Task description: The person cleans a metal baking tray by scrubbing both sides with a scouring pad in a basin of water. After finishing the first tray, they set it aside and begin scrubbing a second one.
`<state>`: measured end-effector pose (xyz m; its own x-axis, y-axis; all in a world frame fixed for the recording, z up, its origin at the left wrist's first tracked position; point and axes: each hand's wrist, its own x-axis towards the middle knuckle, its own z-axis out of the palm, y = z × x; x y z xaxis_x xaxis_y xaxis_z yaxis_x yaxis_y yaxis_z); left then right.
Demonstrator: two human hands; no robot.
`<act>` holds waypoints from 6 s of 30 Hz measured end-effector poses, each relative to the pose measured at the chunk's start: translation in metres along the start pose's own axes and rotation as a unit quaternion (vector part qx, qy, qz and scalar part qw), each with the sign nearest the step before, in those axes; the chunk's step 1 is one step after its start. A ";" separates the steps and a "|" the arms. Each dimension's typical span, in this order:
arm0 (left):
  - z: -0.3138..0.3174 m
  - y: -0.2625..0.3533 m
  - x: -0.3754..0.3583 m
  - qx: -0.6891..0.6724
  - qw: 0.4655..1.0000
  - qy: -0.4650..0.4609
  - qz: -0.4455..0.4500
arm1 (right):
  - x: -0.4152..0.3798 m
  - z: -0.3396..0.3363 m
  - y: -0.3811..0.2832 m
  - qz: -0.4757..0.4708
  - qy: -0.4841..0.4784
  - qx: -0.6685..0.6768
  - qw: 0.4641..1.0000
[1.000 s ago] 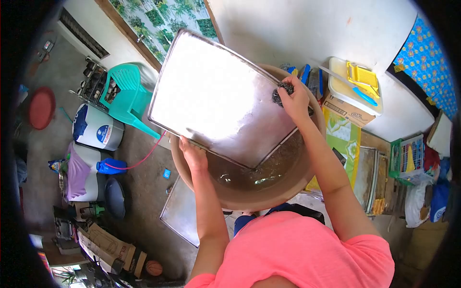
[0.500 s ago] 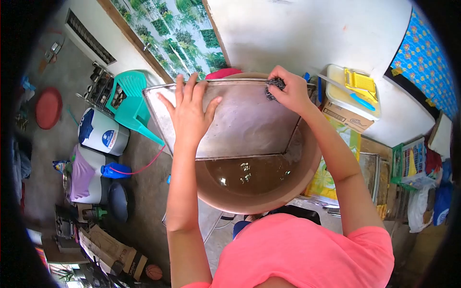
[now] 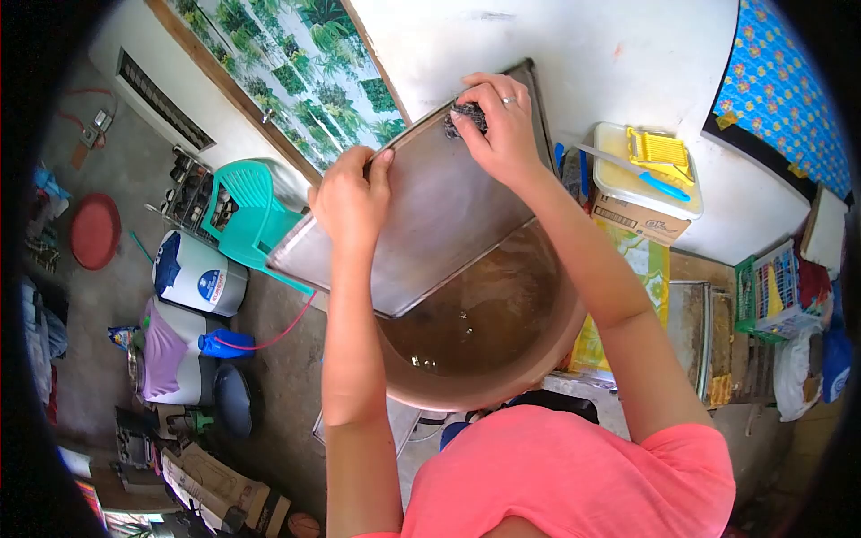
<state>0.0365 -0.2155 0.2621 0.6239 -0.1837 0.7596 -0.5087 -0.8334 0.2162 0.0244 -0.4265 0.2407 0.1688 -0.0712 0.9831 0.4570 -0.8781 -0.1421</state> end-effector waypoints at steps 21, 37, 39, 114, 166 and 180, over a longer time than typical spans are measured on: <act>0.045 -0.104 -0.157 -0.295 0.892 0.070 -0.334 | -0.130 0.073 -0.114 0.381 -0.104 0.267 0.879; 0.026 -0.059 -0.114 -0.283 0.943 0.041 -0.172 | -0.061 0.044 -0.141 0.176 -0.155 0.137 0.963; 0.032 -0.044 -0.103 -0.188 0.965 0.068 -0.171 | -0.068 0.053 -0.139 0.169 -0.144 0.116 0.968; 0.012 -0.029 -0.137 -0.123 0.990 0.035 -0.056 | -0.024 0.029 -0.069 0.225 -0.070 -0.013 0.972; 0.023 -0.033 -0.125 -0.139 0.987 0.013 -0.084 | -0.016 0.060 -0.059 0.223 -0.116 0.001 0.968; 0.037 -0.055 -0.124 -0.164 0.975 0.006 -0.152 | -0.149 0.019 0.057 0.395 -0.087 -0.083 0.911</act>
<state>0.0090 -0.1658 0.1332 0.7693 0.0531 0.6367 -0.4652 -0.6364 0.6153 0.0420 -0.4574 0.0841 0.5303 -0.6487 0.5459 -0.0042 -0.6459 -0.7634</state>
